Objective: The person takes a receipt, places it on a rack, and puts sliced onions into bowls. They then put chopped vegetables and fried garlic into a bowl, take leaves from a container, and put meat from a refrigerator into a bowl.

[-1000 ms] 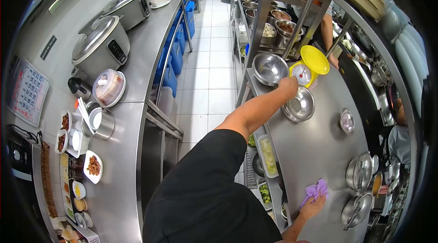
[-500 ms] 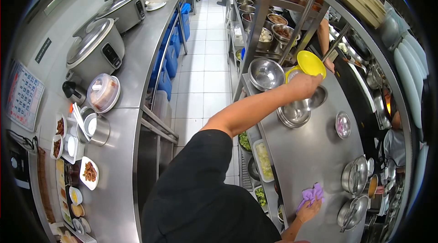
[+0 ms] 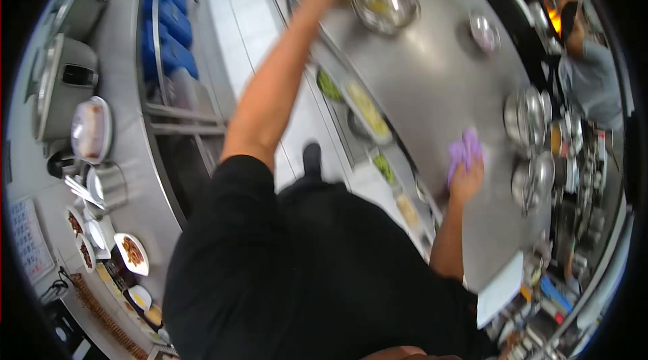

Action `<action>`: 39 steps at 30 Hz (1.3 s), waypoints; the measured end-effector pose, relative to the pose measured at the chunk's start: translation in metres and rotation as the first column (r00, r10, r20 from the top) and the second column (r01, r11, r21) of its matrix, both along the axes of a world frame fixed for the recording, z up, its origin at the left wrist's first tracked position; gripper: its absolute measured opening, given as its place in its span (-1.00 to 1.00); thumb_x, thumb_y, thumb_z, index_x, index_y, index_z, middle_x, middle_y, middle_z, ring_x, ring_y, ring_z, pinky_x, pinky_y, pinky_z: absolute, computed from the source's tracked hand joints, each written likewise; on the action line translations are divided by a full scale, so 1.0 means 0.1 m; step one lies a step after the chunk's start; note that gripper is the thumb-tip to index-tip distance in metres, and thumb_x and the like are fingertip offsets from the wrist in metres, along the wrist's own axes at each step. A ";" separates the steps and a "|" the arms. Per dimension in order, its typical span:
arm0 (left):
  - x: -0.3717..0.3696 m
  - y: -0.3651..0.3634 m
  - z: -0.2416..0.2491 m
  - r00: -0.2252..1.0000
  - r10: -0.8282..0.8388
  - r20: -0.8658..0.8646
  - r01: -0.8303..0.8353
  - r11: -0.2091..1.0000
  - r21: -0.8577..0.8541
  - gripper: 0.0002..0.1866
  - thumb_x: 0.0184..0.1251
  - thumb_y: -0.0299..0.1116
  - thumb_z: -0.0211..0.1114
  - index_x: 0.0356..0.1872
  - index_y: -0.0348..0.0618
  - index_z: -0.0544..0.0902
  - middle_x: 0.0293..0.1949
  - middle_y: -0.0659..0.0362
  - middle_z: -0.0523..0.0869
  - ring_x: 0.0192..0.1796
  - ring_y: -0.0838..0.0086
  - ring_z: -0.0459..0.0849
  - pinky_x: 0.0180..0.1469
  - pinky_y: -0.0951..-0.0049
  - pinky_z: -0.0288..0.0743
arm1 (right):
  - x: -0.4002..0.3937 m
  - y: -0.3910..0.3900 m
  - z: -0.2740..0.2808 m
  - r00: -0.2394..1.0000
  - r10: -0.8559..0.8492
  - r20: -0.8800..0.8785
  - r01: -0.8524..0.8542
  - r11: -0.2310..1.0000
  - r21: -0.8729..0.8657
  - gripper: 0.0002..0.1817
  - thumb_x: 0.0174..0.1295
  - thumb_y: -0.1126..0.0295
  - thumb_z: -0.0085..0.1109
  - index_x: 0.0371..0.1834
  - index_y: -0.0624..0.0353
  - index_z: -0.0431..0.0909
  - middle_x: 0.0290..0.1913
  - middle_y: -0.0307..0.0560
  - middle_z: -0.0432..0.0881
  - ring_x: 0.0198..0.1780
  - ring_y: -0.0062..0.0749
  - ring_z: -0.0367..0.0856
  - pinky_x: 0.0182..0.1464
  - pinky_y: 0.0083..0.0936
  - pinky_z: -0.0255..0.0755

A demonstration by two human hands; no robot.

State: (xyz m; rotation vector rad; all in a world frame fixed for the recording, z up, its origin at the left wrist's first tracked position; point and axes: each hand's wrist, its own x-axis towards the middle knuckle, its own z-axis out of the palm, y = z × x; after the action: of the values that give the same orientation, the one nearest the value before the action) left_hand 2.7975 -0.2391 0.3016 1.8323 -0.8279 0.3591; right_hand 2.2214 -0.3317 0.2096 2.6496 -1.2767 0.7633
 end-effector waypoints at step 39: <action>-3.20 3.73 -2.13 0.065 0.057 -0.996 -0.234 0.972 0.040 -0.52 0.33 -0.20 0.18 0.07 -0.46 0.46 -0.03 -0.09 0.62 -0.04 0.25 0.64 0.03 0.27 0.51 | -1.46 2.15 -0.82 0.753 0.503 -0.424 0.335 0.262 0.905 -0.64 0.28 0.26 0.18 0.13 0.06 0.58 -0.24 0.05 0.69 -0.30 -0.29 0.64 -0.19 -0.35 0.50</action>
State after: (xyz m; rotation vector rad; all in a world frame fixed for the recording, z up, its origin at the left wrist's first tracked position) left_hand 2.4776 0.1336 0.0883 1.4952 0.4278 -0.7585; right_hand 2.0758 -0.1167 0.1280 3.1783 -1.5881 -1.5496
